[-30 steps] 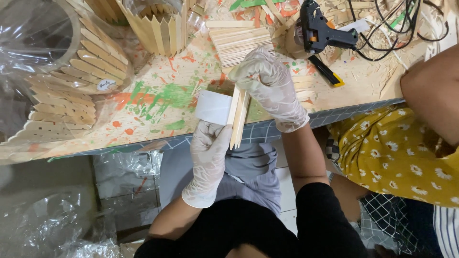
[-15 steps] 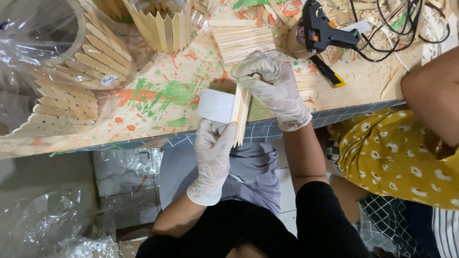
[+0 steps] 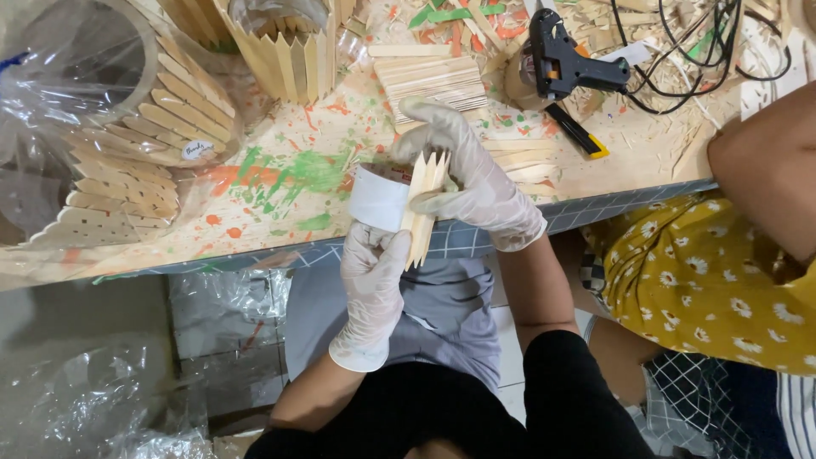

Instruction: Assembling a decorative structure using wooden popsicle sticks and a hot glue gun

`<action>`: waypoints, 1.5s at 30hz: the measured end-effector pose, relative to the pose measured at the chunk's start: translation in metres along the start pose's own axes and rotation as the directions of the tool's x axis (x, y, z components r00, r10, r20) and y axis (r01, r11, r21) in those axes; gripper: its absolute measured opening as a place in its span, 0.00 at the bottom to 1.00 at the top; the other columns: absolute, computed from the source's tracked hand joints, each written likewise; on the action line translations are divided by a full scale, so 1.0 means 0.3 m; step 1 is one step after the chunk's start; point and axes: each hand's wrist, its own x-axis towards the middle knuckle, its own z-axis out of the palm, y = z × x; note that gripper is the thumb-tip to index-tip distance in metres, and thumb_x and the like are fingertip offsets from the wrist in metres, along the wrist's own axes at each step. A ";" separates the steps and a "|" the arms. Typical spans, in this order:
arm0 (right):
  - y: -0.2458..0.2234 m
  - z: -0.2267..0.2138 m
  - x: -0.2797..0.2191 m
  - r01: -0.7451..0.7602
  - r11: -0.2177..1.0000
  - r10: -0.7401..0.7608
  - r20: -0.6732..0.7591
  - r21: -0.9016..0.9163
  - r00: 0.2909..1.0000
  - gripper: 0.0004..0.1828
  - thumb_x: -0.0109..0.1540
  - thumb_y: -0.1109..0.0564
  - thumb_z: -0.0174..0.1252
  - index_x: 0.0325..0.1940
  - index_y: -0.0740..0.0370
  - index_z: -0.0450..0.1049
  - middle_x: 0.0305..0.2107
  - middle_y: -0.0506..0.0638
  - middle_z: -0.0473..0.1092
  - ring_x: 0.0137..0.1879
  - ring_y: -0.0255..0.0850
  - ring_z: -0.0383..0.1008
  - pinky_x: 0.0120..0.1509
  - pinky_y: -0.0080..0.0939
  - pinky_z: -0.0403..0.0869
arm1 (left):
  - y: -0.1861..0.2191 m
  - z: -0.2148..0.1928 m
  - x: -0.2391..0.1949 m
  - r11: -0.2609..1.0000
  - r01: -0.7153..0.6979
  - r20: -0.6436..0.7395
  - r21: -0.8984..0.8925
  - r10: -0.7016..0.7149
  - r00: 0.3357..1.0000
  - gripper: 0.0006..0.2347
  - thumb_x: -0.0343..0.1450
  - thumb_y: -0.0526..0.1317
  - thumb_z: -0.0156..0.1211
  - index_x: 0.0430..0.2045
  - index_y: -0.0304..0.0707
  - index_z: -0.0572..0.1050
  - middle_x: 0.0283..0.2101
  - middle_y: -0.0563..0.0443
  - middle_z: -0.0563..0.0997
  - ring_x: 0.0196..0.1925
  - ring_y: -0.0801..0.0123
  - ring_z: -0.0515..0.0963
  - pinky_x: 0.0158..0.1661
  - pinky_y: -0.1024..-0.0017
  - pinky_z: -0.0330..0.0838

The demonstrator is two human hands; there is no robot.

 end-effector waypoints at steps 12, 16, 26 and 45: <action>-0.191 0.072 -0.005 -0.099 0.970 0.066 -0.152 -0.221 0.986 0.41 0.54 0.61 0.65 0.70 0.61 0.59 0.66 0.54 0.59 0.71 0.46 0.62 0.76 0.53 0.68 | 0.177 0.011 0.070 0.871 0.209 0.402 -0.444 -0.015 0.916 0.18 0.73 0.24 0.54 0.59 0.25 0.66 0.56 0.41 0.78 0.53 0.68 0.79 0.56 0.75 0.70; -0.193 0.065 0.010 -0.048 0.997 0.059 -0.191 0.058 0.980 0.33 0.55 0.69 0.66 0.63 0.59 0.65 0.61 0.48 0.66 0.65 0.37 0.69 0.72 0.37 0.70 | 0.162 -0.004 0.153 0.897 0.201 0.452 -0.393 -0.002 0.892 0.19 0.73 0.26 0.55 0.60 0.23 0.64 0.58 0.40 0.76 0.59 0.68 0.77 0.61 0.75 0.67; -0.068 -0.028 0.122 0.118 0.991 -0.108 0.158 -0.058 0.982 0.33 0.55 0.67 0.66 0.63 0.58 0.65 0.65 0.51 0.64 0.77 0.46 0.59 0.83 0.48 0.60 | 0.324 -0.080 0.128 0.580 -0.575 0.386 0.577 0.427 0.818 0.27 0.71 0.28 0.56 0.67 0.32 0.56 0.70 0.38 0.61 0.71 0.53 0.65 0.70 0.59 0.60; -0.123 -0.065 0.014 0.081 0.994 -0.087 0.075 0.073 0.993 0.52 0.55 0.65 0.60 0.81 0.61 0.46 0.77 0.56 0.51 0.85 0.46 0.51 0.91 0.46 0.50 | 0.329 -0.091 0.201 0.423 -0.640 0.538 0.642 0.346 0.768 0.26 0.68 0.26 0.59 0.64 0.38 0.67 0.68 0.33 0.64 0.68 0.46 0.68 0.66 0.60 0.63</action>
